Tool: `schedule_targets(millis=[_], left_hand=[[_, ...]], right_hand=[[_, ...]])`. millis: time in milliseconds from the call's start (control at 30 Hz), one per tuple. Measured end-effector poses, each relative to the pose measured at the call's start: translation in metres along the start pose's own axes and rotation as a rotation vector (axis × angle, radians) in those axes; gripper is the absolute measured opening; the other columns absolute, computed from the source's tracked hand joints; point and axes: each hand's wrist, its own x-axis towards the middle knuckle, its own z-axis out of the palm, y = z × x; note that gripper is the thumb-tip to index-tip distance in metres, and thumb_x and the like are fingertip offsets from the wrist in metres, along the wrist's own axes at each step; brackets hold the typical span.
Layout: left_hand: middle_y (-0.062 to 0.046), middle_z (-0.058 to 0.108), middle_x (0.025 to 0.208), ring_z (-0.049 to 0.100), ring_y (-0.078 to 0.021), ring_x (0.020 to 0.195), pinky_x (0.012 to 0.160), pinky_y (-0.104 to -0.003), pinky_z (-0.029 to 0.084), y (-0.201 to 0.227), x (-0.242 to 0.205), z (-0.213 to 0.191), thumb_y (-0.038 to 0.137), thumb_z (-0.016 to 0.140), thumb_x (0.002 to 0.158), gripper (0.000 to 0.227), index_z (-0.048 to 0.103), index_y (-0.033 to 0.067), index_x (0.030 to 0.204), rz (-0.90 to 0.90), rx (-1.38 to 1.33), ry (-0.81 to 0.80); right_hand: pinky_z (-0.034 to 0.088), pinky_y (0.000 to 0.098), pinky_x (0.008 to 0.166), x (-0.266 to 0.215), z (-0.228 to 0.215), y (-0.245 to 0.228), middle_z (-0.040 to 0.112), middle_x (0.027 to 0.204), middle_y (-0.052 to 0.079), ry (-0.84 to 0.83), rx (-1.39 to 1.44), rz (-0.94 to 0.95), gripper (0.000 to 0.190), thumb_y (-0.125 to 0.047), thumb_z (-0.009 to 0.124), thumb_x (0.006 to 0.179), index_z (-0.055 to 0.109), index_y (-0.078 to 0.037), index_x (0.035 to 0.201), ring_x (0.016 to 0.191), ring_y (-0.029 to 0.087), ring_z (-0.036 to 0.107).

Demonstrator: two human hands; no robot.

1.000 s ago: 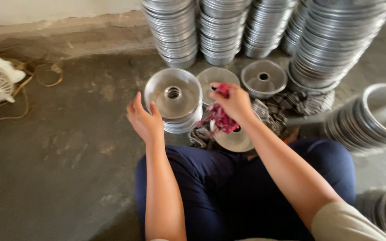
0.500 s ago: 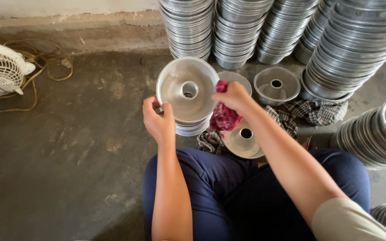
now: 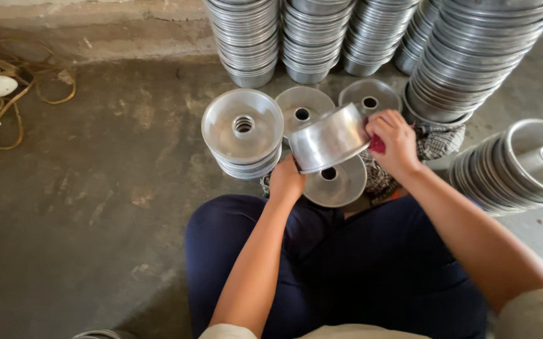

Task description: The person sits on the floor and wipes multiple metal parts with a cloth. They pick up each part, wipe it, and place it on a stack, repeating the process throughout the clip.

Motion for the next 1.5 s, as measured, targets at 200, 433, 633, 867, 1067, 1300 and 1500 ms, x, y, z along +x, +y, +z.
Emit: schedule_targets(millis=[200, 433, 633, 867, 1067, 1300, 1500], left_hand=[[-0.025, 0.072, 0.102, 0.066, -0.0464, 0.100, 0.086, -0.055, 0.052, -0.033, 0.020, 0.032, 0.024, 0.067, 0.091, 0.028, 0.067, 0.0064, 0.113, -0.033, 0.064, -0.019], [-0.022, 0.072, 0.104, 0.066, -0.0443, 0.103, 0.085, -0.053, 0.052, -0.042, 0.027, 0.040, 0.022, 0.070, 0.087, 0.031, 0.068, 0.0089, 0.115, -0.023, 0.031, -0.024], [-0.031, 0.059, 0.133, 0.058, -0.0467, 0.120, 0.096, -0.051, 0.050, -0.032, 0.020, 0.036, 0.019, 0.068, 0.092, 0.059, 0.045, 0.0002, 0.144, 0.241, -0.102, 0.052], [-0.020, 0.050, 0.138, 0.050, -0.0282, 0.132, 0.112, -0.041, 0.043, 0.006, 0.009, 0.005, 0.023, 0.081, 0.087, 0.090, 0.017, 0.0056, 0.148, 0.308, -1.029, -0.216], [-0.018, 0.055, 0.140, 0.054, -0.0246, 0.127, 0.108, -0.036, 0.044, 0.006, 0.007, -0.009, 0.024, 0.071, 0.093, 0.070, 0.038, 0.0004, 0.151, 0.139, -1.092, -0.010], [-0.017, 0.064, 0.132, 0.063, -0.0250, 0.121, 0.104, -0.036, 0.051, 0.026, -0.011, -0.002, 0.025, 0.079, 0.081, 0.077, 0.047, -0.0008, 0.145, 0.247, -0.788, 0.076], [-0.020, 0.068, 0.129, 0.069, -0.0284, 0.118, 0.100, -0.038, 0.055, 0.050, -0.042, -0.028, 0.034, 0.093, 0.061, 0.101, 0.047, 0.0016, 0.145, 0.430, -0.398, 0.075]], right_hand=[[0.052, 0.0421, 0.078, -0.023, 0.021, -0.001, 0.063, 0.107, 0.007, 0.013, 0.011, 0.115, 0.034, 0.004, 0.078, 0.063, 0.057, -0.008, 0.088, 0.102, 0.032, 0.063], [0.054, 0.0411, 0.076, -0.030, 0.027, 0.003, 0.062, 0.107, 0.006, 0.015, 0.003, 0.100, 0.033, 0.005, 0.078, 0.067, 0.058, -0.008, 0.091, 0.104, 0.031, 0.064], [0.055, 0.0340, 0.076, -0.037, 0.026, 0.025, 0.066, 0.099, 0.008, -0.057, 0.237, 0.485, 0.028, -0.002, 0.080, 0.078, 0.062, -0.006, 0.100, 0.089, 0.023, 0.068], [0.055, 0.0319, 0.079, -0.047, 0.019, 0.043, 0.071, 0.102, 0.004, 0.067, 1.061, 0.974, 0.020, -0.010, 0.074, 0.094, 0.069, -0.005, 0.113, 0.089, 0.014, 0.067], [0.060, 0.0383, 0.084, -0.018, 0.009, -0.015, 0.067, 0.106, 0.009, 0.668, 1.607, 0.867, 0.045, -0.041, 0.055, 0.099, 0.055, -0.004, 0.124, 0.094, 0.021, 0.070], [0.053, 0.0488, 0.097, -0.018, 0.044, -0.084, 0.061, 0.124, 0.019, -0.130, 0.284, 0.527, 0.067, -0.010, 0.061, 0.080, 0.054, -0.007, 0.146, 0.112, 0.036, 0.062], [0.051, 0.0522, 0.092, 0.012, 0.068, -0.049, 0.064, 0.122, 0.022, -0.169, 0.851, 0.916, 0.052, -0.006, 0.060, 0.080, 0.062, -0.004, 0.132, 0.109, 0.043, 0.063]])
